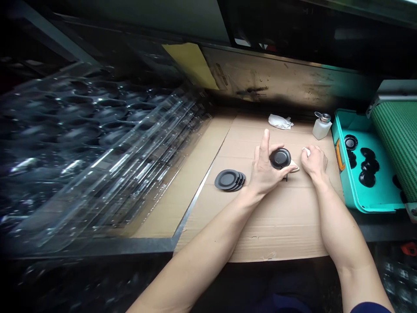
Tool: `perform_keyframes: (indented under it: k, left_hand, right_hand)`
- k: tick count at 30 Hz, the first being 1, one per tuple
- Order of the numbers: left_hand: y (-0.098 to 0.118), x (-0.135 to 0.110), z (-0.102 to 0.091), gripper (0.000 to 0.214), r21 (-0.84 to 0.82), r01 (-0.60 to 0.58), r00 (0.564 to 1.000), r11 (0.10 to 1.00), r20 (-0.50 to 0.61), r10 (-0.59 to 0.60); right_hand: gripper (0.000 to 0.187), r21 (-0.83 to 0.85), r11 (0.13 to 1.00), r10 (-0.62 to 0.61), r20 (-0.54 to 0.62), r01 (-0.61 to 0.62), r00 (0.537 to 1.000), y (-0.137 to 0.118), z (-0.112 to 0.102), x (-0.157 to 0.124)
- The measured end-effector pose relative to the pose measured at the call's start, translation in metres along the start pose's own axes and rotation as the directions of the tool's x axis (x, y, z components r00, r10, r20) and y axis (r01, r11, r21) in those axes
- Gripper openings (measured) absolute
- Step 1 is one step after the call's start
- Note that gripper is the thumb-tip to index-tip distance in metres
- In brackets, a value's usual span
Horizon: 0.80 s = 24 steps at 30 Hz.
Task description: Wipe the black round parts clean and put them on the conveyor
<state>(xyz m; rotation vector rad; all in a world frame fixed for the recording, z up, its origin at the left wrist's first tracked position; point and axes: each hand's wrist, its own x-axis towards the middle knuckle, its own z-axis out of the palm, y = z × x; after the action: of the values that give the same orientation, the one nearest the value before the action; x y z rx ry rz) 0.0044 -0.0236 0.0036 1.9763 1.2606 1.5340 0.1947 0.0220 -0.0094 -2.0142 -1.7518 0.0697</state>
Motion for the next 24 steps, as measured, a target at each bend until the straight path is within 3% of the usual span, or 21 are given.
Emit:
perform_keyframes:
  k: [12, 15, 18, 21, 24]
  left_hand:
    - [0.0, 0.0, 0.0, 0.107, -0.055, 0.041, 0.999, 0.998, 0.022, -0.04]
    - [0.003, -0.001, 0.001, 0.087, -0.124, 0.114, 0.992, 0.986, 0.068, -0.106]
    - [0.008, 0.003, -0.003, 0.049, -0.22, 0.232, 0.97, 0.947, 0.121, -0.21]
    - [0.013, 0.009, -0.021, 0.048, -0.285, 0.335, 0.942, 0.898, 0.091, -0.322]
    - [0.011, 0.009, -0.058, 0.045, -0.205, 0.405, 0.907, 0.891, -0.029, -0.42]
  right_hand:
    - [0.033, -0.01, 1.0, -0.022, 0.009, 0.022, 1.0, -0.001, -0.001, 0.0]
    - [0.033, -0.01, 1.0, -0.017, 0.01, 0.017, 1.0, -0.002, -0.001, 0.0]
    - [0.032, -0.011, 1.0, -0.014, 0.008, 0.014, 1.0, -0.001, -0.002, 0.0]
    - [0.032, -0.007, 1.0, -0.008, 0.007, 0.008, 1.0, 0.0, -0.001, 0.001]
    - [0.033, 0.017, 1.0, 0.004, 0.001, -0.004, 1.0, 0.001, 0.001, 0.002]
